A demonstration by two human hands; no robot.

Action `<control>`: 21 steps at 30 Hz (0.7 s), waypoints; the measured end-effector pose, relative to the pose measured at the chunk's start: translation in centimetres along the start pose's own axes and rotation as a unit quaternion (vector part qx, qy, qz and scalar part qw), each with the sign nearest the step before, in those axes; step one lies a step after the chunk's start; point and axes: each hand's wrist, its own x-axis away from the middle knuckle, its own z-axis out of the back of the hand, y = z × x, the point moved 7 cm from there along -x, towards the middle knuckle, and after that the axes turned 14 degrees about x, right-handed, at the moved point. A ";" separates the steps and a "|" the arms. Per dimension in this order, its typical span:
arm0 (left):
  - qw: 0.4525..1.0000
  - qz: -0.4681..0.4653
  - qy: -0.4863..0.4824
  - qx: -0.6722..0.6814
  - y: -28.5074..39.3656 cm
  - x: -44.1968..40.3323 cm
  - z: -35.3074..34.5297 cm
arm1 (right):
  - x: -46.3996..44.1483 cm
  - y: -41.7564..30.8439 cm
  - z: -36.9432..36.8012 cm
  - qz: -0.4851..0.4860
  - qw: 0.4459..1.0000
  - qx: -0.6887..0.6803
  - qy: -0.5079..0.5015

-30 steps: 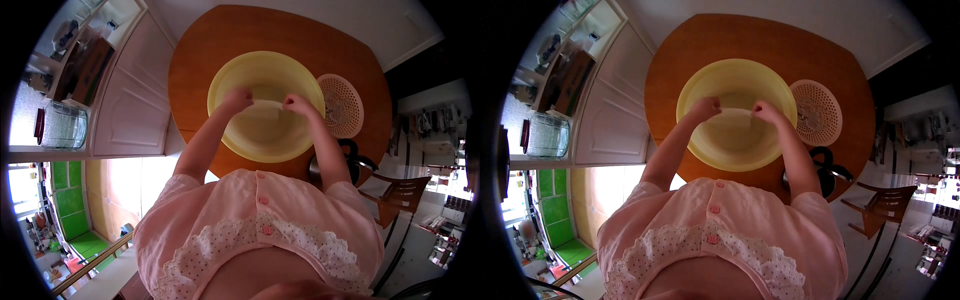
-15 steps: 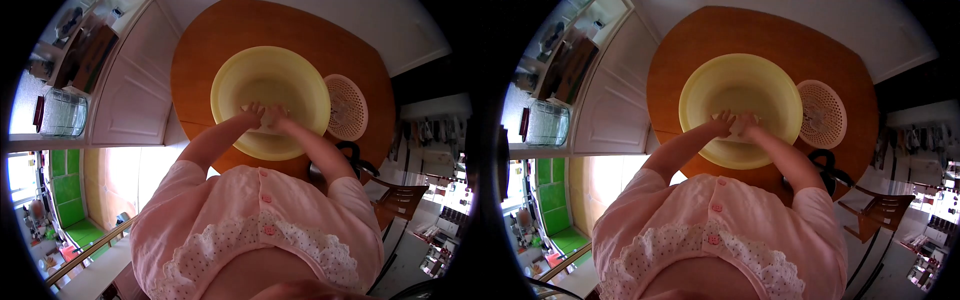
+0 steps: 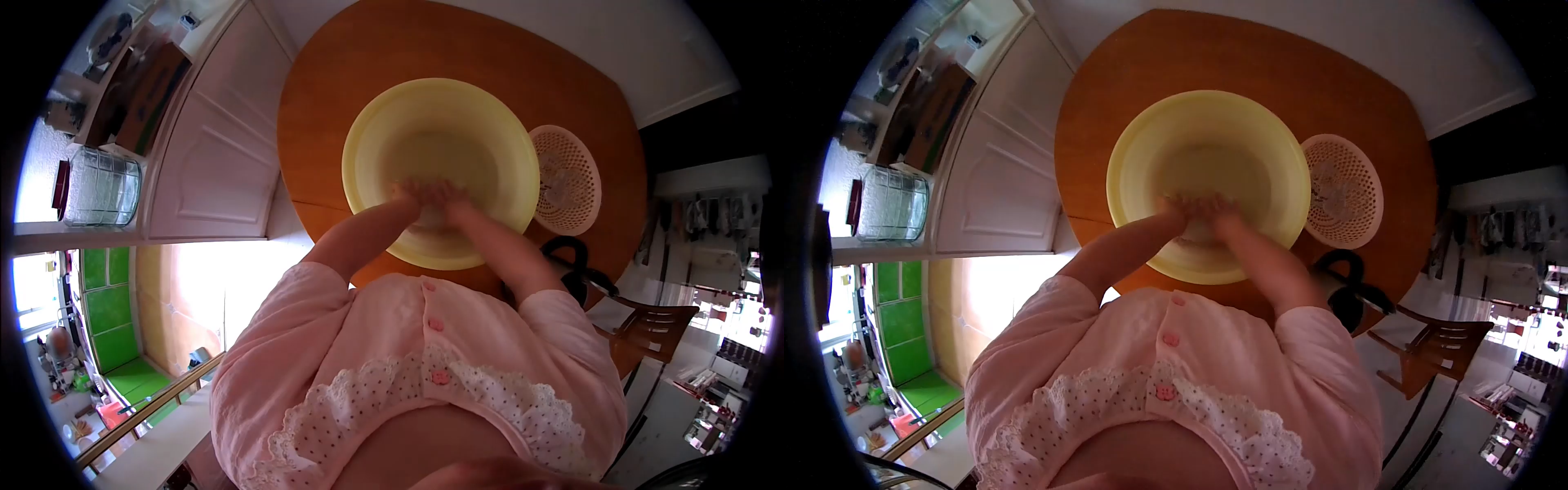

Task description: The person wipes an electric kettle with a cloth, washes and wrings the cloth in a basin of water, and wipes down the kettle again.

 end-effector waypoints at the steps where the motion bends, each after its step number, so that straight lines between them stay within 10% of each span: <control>1: 0.994 0.010 0.017 0.107 -1.1 -2.1 -1.1 | -0.1 0.1 0.0 0.019 0.999 0.007 0.028; 5: 0.917 0.100 0.221 0.316 -4.9 -3.9 -1.3 | -2.6 1.8 -3.1 -0.086 0.990 -0.106 0.028; 8: 0.997 0.041 0.017 0.058 -2.9 -0.5 1.3 | -3.4 3.4 -4.4 -0.089 0.973 -0.212 -0.038; 12: 0.983 -0.053 -0.090 0.148 -3.3 -1.3 0.6 | 0.5 6.5 -1.8 -0.061 0.926 -0.349 -0.128; 17: 0.865 -0.060 -0.143 0.478 -1.9 3.1 3.6 | 2.8 10.9 -2.6 -0.059 0.679 -0.725 -0.100; 21: 0.675 -0.065 -0.207 0.705 -0.6 4.0 2.5 | 3.9 11.5 1.3 -0.134 0.717 -0.683 0.024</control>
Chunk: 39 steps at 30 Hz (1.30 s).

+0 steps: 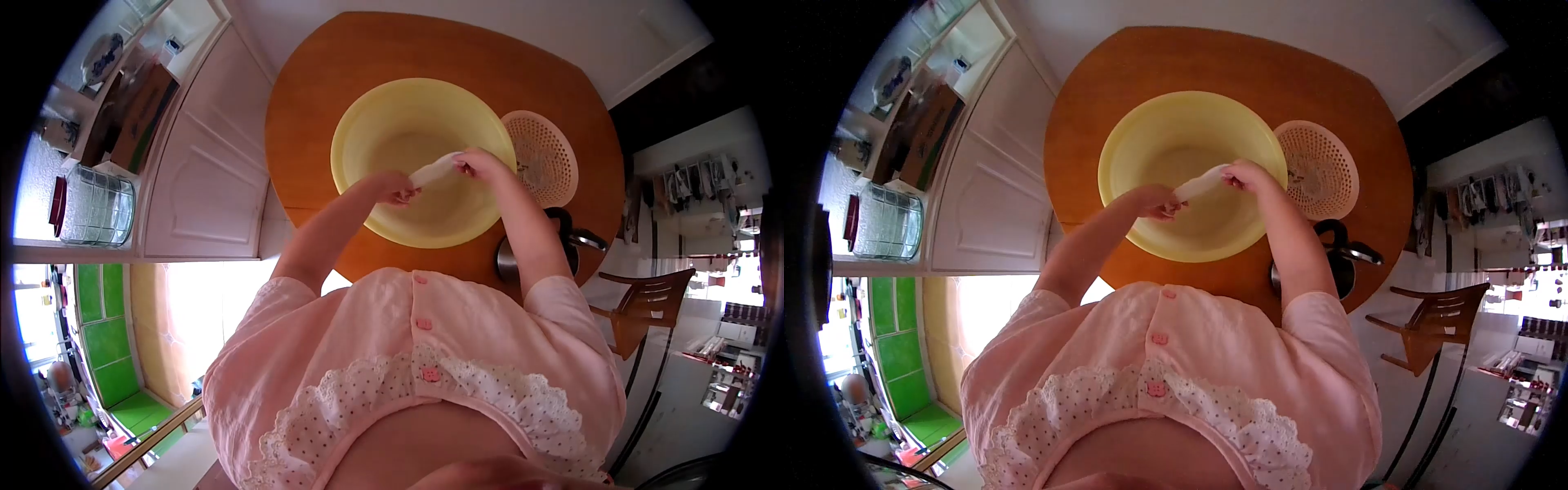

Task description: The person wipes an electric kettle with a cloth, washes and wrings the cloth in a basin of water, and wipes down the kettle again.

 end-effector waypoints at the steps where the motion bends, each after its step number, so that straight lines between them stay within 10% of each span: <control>1: 0.996 -0.002 0.006 0.093 -0.4 -0.2 -0.5 | 0.8 -1.7 -0.8 0.019 0.999 0.025 0.041; 8: 0.908 -0.157 0.025 0.387 -0.9 -4.3 0.5 | 5.4 -6.7 -11.3 0.270 0.915 0.243 0.175; 9: 0.924 -0.146 0.064 0.348 -1.5 -4.0 1.2 | 6.3 -7.2 -12.2 0.331 0.897 0.246 0.161; 14: 0.957 -0.191 0.197 -0.090 2.0 4.0 -1.5 | 4.5 -0.7 -9.5 -0.005 0.977 -0.207 0.054; 18: 0.800 -0.398 0.152 -0.422 4.7 5.6 -4.4 | 5.6 -1.8 -11.2 -0.040 0.908 -0.364 -0.205; 27: 0.635 -0.545 0.076 -0.542 5.9 9.4 -7.9 | 6.9 -3.9 -13.3 0.020 0.747 -0.515 -0.420; 39: 0.874 -0.426 0.017 -0.234 6.3 11.3 -5.5 | 7.9 -3.4 -11.8 0.002 0.799 -0.469 -0.378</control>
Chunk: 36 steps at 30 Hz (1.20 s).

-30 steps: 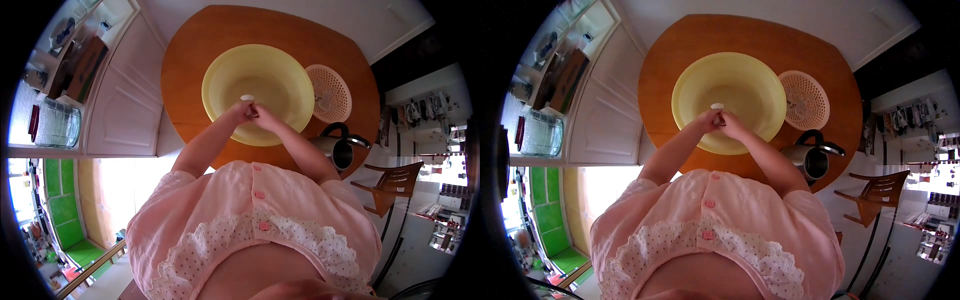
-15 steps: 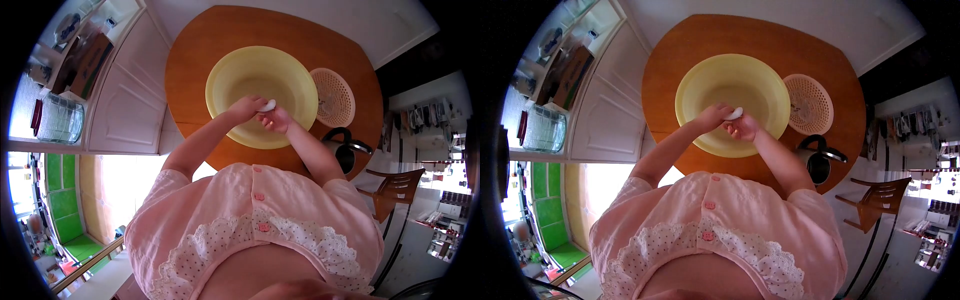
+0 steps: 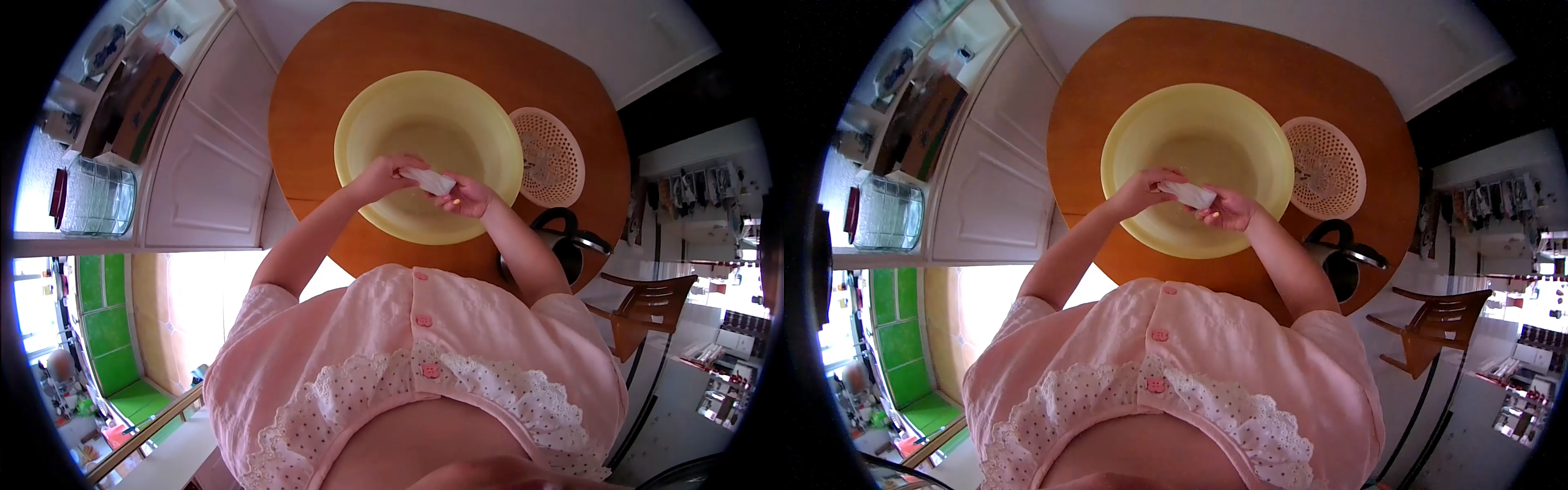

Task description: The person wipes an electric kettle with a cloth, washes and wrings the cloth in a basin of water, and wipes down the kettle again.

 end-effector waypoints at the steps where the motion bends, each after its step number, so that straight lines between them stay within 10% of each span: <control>1: 1.000 -0.001 -0.001 -0.012 -0.1 -0.1 0.1 | 0.0 -0.2 0.1 0.009 1.000 0.007 0.008; 6: 0.995 -0.040 -0.029 -0.081 0.3 0.1 0.4 | 0.7 -0.4 0.5 0.035 0.999 0.026 -0.024; 14: 0.988 0.145 0.028 -0.050 -1.6 0.3 1.7 | 1.1 -1.1 -0.1 0.054 0.933 0.315 0.165; 17: 0.975 0.204 0.069 0.048 -4.9 0.1 1.8 | 1.2 -3.1 -0.1 0.105 0.770 0.539 0.324; 20: 0.938 0.237 0.126 0.218 -6.7 0.6 1.5 | 2.3 -5.2 -4.8 0.235 0.492 0.756 0.361; 29: 0.781 0.363 0.087 0.501 -9.9 1.1 -0.7 | 4.7 -4.1 -9.4 0.470 0.228 0.806 0.278; 32: 0.863 0.294 0.120 0.393 -7.9 0.6 -0.3 | 4.5 -4.9 -6.8 0.397 0.365 0.763 0.357; 34: 0.931 0.222 0.131 0.258 -6.4 0.1 0.7 | 3.5 -4.6 -2.5 0.314 0.730 0.488 0.361; 36: 0.978 0.150 0.104 0.100 -5.1 -0.4 1.2 | 2.2 -2.6 -1.2 0.198 0.908 0.249 0.274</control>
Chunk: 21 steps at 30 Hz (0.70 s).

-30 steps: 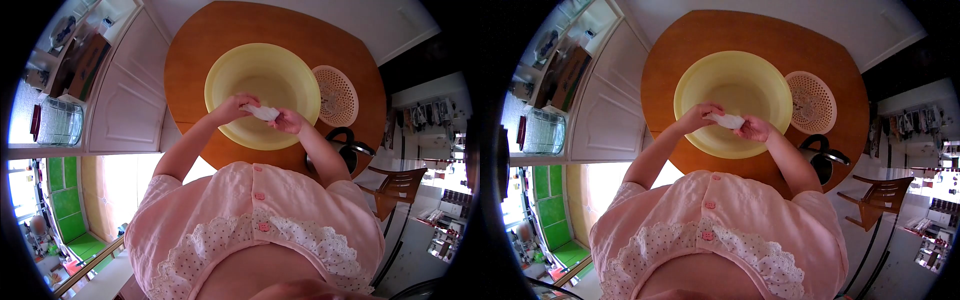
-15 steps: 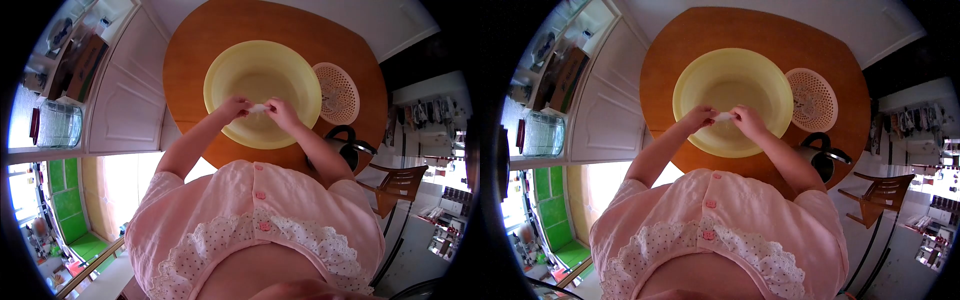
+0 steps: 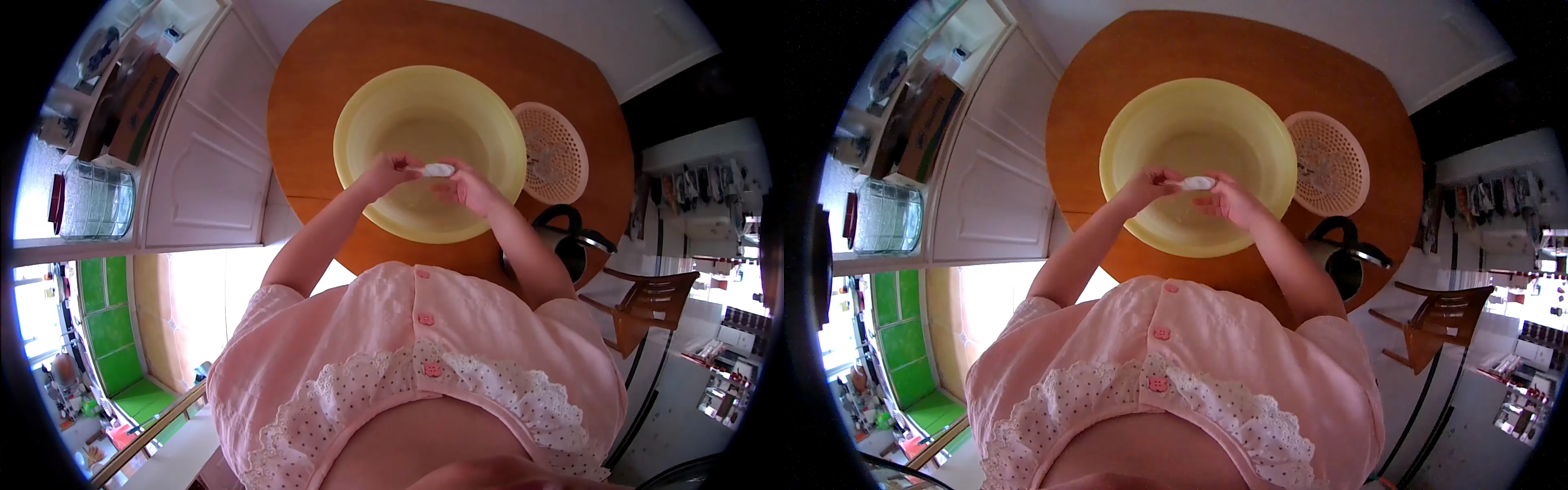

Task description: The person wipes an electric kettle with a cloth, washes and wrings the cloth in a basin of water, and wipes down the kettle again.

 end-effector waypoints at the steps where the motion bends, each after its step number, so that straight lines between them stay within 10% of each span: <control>1: 0.997 -0.070 -0.009 -0.016 1.0 0.2 -0.4 | 0.3 0.1 -0.3 -0.054 0.994 -0.065 -0.068; 9: 0.860 -0.425 -0.048 -0.280 7.0 4.5 -3.9 | 0.6 3.5 0.0 -0.172 0.898 -0.290 -0.282; 21: 0.792 -0.481 -0.126 -0.353 7.9 6.6 -5.6 | 1.8 4.1 0.2 -0.178 0.892 -0.282 -0.306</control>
